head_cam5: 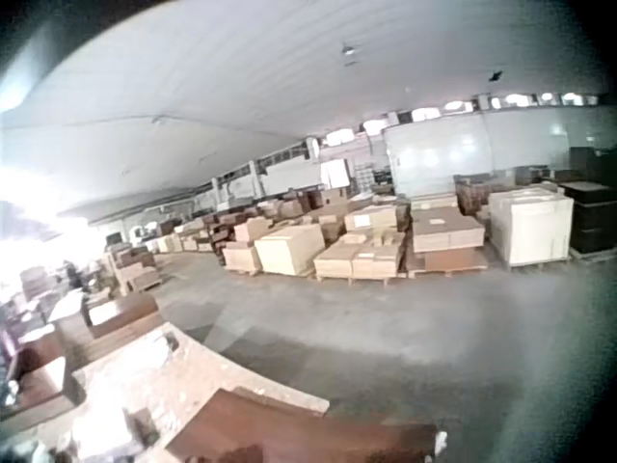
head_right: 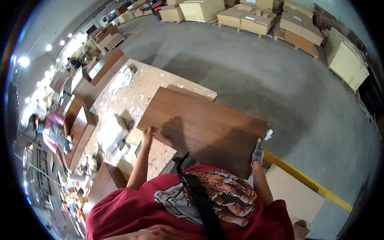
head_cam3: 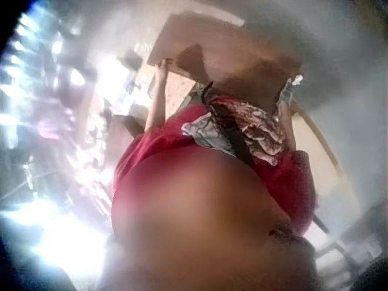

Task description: The person picks up wooden panels from a stack and places them onto a different stack, while also periodically checking panels on a workbench.

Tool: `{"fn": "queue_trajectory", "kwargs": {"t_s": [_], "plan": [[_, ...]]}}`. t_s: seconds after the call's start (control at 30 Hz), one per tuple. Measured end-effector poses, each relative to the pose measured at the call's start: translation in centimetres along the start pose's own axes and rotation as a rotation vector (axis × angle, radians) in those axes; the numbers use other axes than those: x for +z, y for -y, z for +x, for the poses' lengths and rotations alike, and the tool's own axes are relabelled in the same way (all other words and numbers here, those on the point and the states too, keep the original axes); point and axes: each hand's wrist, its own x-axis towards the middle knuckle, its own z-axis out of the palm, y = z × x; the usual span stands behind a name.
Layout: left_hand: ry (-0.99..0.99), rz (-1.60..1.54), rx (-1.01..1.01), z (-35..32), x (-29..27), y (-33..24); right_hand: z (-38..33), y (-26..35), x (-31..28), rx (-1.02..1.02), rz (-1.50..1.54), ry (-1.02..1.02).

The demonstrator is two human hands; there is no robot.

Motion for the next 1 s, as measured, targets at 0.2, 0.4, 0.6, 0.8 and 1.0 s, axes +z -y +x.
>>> {"fn": "queue_trajectory", "kwargs": {"t_s": [0.2, 0.4, 0.6, 0.8, 1.0], "plan": [[-0.196, 0.765, -0.133, 16.2, -9.2, 6.3, 2.1, -4.7, 1.3, 0.021, 0.039, 0.062], [0.242, 0.269, -0.326, 25.5, -2.9, 8.4, 3.3, -4.6, -0.9, -0.076, -0.13, 0.049], [0.203, 0.466, -0.287, 27.7, 3.7, 7.5, 7.4, -6.1, -0.1, 0.091, -0.381, -0.122], [0.379, 0.46, -0.188, 26.5, 11.0, 3.6, 6.8, -10.8, -4.1, 0.294, -0.53, -0.332], [0.556, 0.366, -0.108, 23.7, 10.2, -3.7, -1.6, -11.3, -7.2, 0.373, -0.194, -0.482]]}}
